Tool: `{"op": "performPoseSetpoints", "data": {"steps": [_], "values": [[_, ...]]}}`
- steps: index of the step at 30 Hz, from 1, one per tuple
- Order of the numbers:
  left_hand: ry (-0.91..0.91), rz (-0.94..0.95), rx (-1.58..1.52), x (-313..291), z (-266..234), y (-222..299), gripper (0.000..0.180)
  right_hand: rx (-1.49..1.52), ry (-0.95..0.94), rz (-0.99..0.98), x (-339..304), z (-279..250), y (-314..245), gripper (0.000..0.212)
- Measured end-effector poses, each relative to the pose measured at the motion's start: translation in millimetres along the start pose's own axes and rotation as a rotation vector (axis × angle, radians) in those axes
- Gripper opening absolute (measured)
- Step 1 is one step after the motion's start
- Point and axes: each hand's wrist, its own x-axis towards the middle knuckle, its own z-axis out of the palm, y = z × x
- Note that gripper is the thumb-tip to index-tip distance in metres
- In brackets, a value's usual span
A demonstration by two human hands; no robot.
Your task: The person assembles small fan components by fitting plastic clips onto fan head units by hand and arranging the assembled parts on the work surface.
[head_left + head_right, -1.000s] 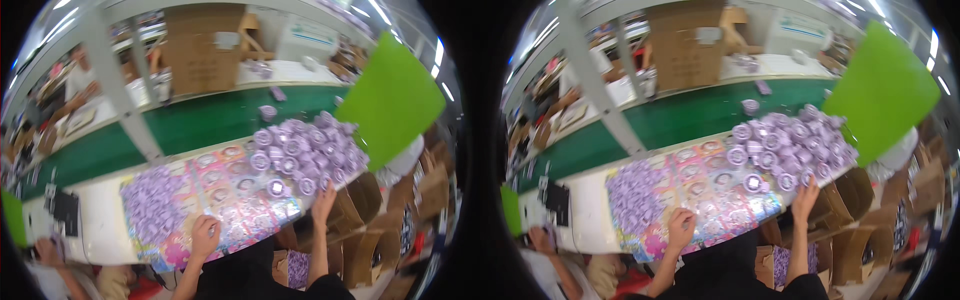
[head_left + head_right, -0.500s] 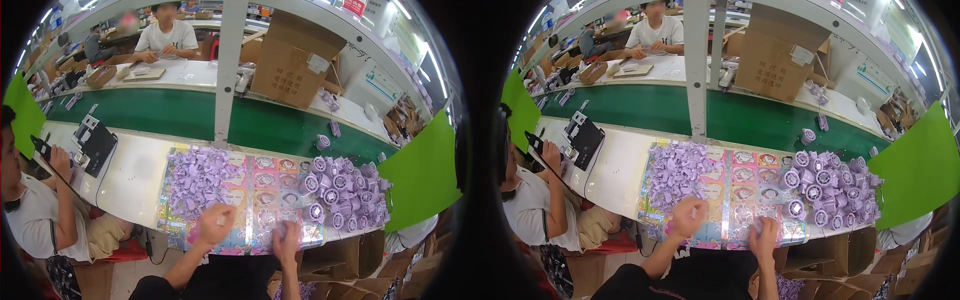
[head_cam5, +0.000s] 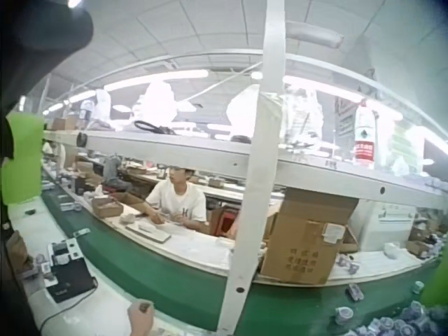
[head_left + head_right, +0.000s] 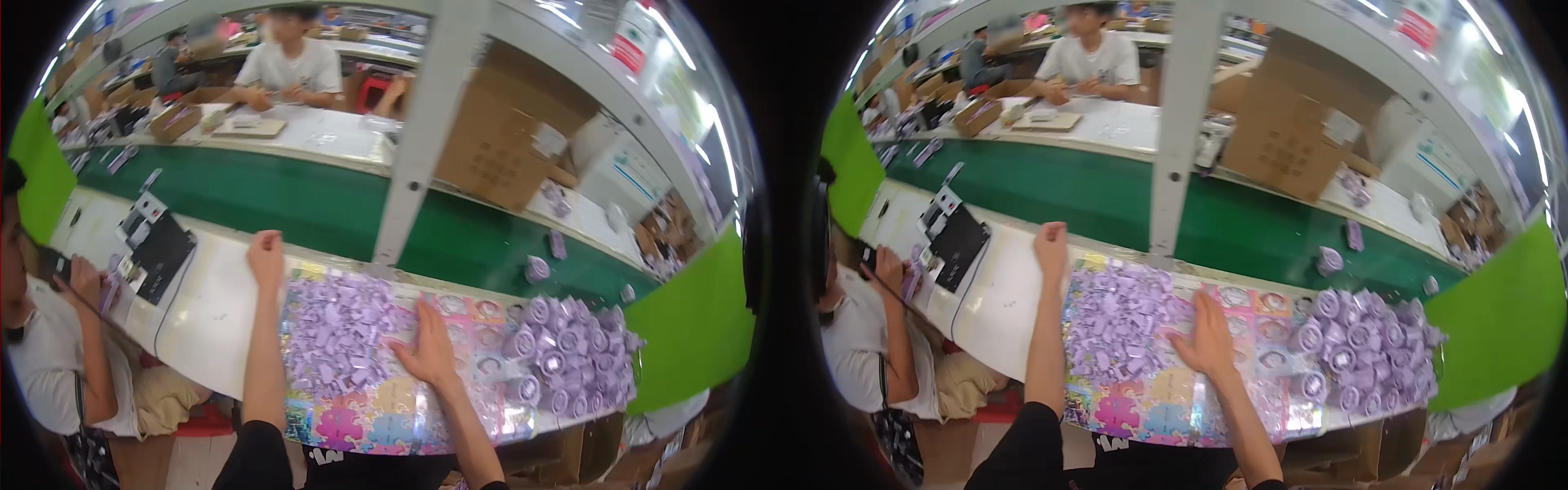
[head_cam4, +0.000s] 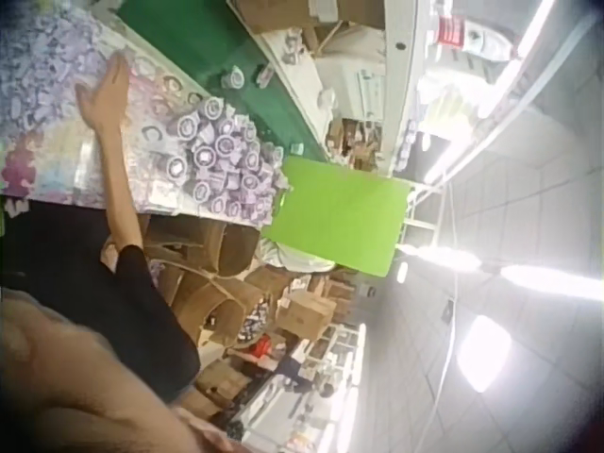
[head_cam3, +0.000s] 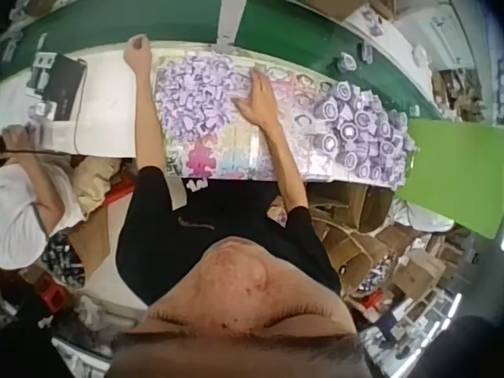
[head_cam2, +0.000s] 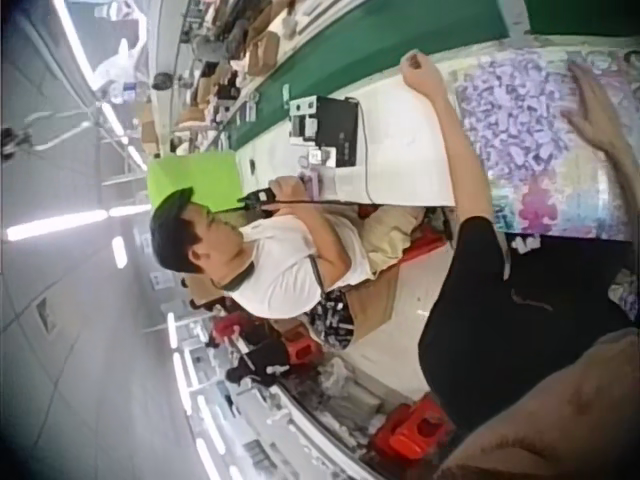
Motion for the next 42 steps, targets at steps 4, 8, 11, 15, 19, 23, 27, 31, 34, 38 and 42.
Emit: {"op": "performPoseSetpoints", "data": {"steps": [4, 8, 11, 15, 19, 23, 27, 31, 34, 38, 42], "values": [[-0.156, 0.026, 0.175, -3.7, 24.7, 24.5, 0.015, 0.507, 0.050, -0.027, 27.1, -0.6, 32.9, 0.064], [-0.143, -0.035, 0.286, -5.1, 18.4, 39.3, 0.014, 0.749, 0.175, 0.248, 59.9, 28.4, 29.4, 0.023], [-0.206, 0.060, 0.289, -10.0, 17.7, 39.3, 0.011, 0.804, 0.257, 0.261, 66.6, 51.8, 34.4, 0.008], [-0.368, 0.128, 0.250, -15.6, 23.8, 45.3, 0.007, 0.744, 0.234, 0.290, 68.7, 46.5, 25.2, 0.011], [-0.440, 0.139, 0.246, -15.1, 34.7, 33.1, 0.010, 0.544, 0.210, 0.211, 68.2, 21.7, 9.2, 0.020], [-0.518, 0.180, 0.290, -7.6, 29.4, 24.6, 0.008, 0.508, 0.203, 0.143, 69.3, 29.9, 12.9, 0.031], [-0.531, 0.257, 0.306, 1.2, 12.5, 14.8, 0.006, 0.437, 0.132, -0.036, 66.4, 26.8, 7.8, 0.040], [-0.560, 0.136, 0.296, -10.6, 24.7, 24.1, 0.006, 0.399, 0.154, -0.027, 59.1, 22.9, 12.4, 0.040], [-0.552, 0.137, 0.285, -8.2, 19.5, 19.7, 0.006, 0.439, 0.128, 0.017, 58.2, 25.9, 10.2, 0.037], [-0.558, 0.044, 0.257, -5.4, 12.4, 11.8, 0.007, 0.463, 0.179, 0.002, 60.6, 32.8, 8.9, 0.035], [-0.578, 0.031, 0.288, -0.9, 8.1, 5.3, 0.010, 0.504, 0.142, 0.064, 61.1, 31.7, 10.0, 0.032]]}}
